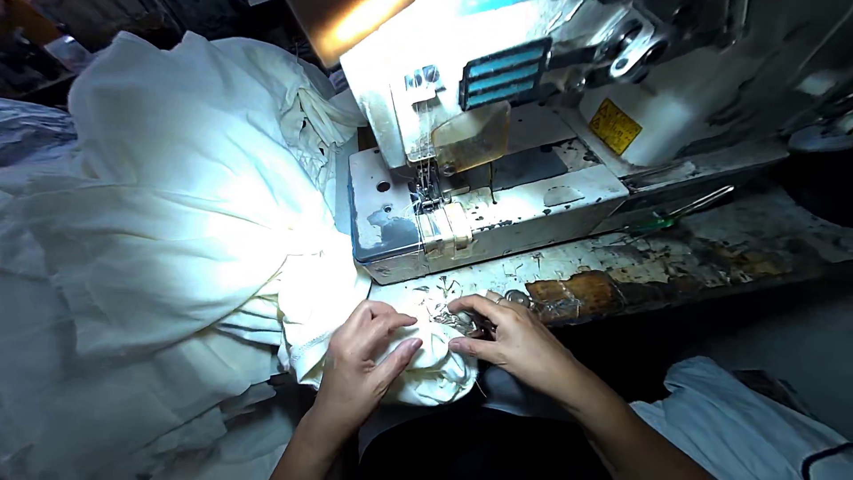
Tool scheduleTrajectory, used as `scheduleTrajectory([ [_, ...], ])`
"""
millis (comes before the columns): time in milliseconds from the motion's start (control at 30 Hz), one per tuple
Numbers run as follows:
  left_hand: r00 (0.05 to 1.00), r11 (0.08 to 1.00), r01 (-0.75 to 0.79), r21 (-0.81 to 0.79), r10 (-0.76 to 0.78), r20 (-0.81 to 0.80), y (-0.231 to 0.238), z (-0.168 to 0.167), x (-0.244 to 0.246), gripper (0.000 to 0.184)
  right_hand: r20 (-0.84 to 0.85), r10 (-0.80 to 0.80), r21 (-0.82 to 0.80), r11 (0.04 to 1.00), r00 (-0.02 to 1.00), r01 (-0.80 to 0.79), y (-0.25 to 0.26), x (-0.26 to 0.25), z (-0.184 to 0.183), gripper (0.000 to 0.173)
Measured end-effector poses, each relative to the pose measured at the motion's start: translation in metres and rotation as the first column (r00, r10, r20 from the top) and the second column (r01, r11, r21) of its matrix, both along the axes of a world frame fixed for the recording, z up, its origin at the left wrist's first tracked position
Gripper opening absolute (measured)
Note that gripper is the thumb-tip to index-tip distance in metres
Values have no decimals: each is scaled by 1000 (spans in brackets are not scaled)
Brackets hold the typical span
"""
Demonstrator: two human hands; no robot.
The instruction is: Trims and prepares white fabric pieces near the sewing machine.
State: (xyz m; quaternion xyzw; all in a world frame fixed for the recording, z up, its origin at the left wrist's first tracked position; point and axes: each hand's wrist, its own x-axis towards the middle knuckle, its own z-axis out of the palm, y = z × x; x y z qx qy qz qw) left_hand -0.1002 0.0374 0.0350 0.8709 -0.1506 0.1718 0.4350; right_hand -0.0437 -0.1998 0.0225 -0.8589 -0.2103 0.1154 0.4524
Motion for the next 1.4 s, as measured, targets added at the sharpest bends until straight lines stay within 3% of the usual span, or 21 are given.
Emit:
scheduleTrajectory([
  [67, 1000, 985, 16, 174, -14, -11, 13, -16, -13, 21, -11, 44, -28, 999, 999, -44, 0, -1, -2, 23],
  [100, 999, 970, 31, 242, -29, -13, 17, -20, -18, 22, -23, 63, -40, 997, 998, -64, -1, -2, -2, 20],
  [200, 1000, 949, -28, 313, 22, 22, 19, -21, -23, 24, 56, 69, -49, 997, 996, -66, -4, -10, -8, 36],
  [300, 976, 916, -214, 339, 184, 120, 15, -14, -22, 27, 157, 54, -135, 990, 986, -33, -3, -32, -13, 46],
  [400, 949, 804, -308, 509, 300, 100, 20, -8, -22, 38, -43, 89, -232, 968, 995, -96, 5, -48, -30, 54],
  [467, 946, 776, -306, 552, 312, 86, 24, -10, -19, 31, -202, 128, -64, 988, 971, -144, 14, -50, -51, 49],
  [533, 948, 778, -298, 553, 307, 80, 27, -11, -16, 24, -341, 200, 275, 956, 918, -106, 21, -52, -62, 28],
  [633, 954, 806, -287, 518, 292, 73, 31, -10, -17, 22, -538, 301, 670, 720, 788, 182, 21, -55, -49, 3],
  [700, 941, 836, -339, 431, 308, 142, 34, -11, -13, 25, -667, 260, 689, 573, 699, 444, 12, -47, -27, 10],
  [733, 924, 849, -380, 368, 329, 197, 34, -12, -9, 25, -671, 175, 676, 544, 720, 498, 6, -39, -19, 11],
  [767, 901, 850, -423, 313, 357, 248, 34, -14, -3, 24, -615, 55, 671, 561, 787, 485, -1, -31, -14, 11],
  [833, 880, 853, -451, 262, 376, 290, 32, -22, 10, 22, -290, -242, 573, 731, 926, 370, -12, -14, -13, 8],
  [900, 899, 855, -424, 300, 358, 250, 27, -26, 19, 20, 51, -398, 401, 848, 916, 347, -12, -6, -16, 11],
  [967, 917, 868, -390, 308, 337, 213, 18, -17, 20, 16, 190, -449, 340, 865, 873, 370, -6, -6, -21, 18],
  [1033, 927, 915, -345, 210, 296, 232, 0, -1, 11, 16, 212, -465, 372, 852, 859, 369, -4, -8, -25, 20],
  [1100, 960, 976, -188, 108, 160, 230, -26, 14, 0, 14, 204, -474, 402, 838, 857, 368, -4, -10, -28, 20],
  [1167, 989, 989, -42, 145, 21, 148, -45, 7, -6, 17, 191, -472, 402, 838, 861, 370, -5, -11, -28, 20],
  [1267, 996, 978, -71, 194, 58, 72, -49, -16, 2, 20, 183, -472, 385, 841, 862, 379, -7, -7, -27, 21],
  [1400, 984, 965, -150, 215, 124, 128, -59, -8, 18, 23, 150, -458, 387, 843, 876, 374, -7, -7, -28, 19],
])
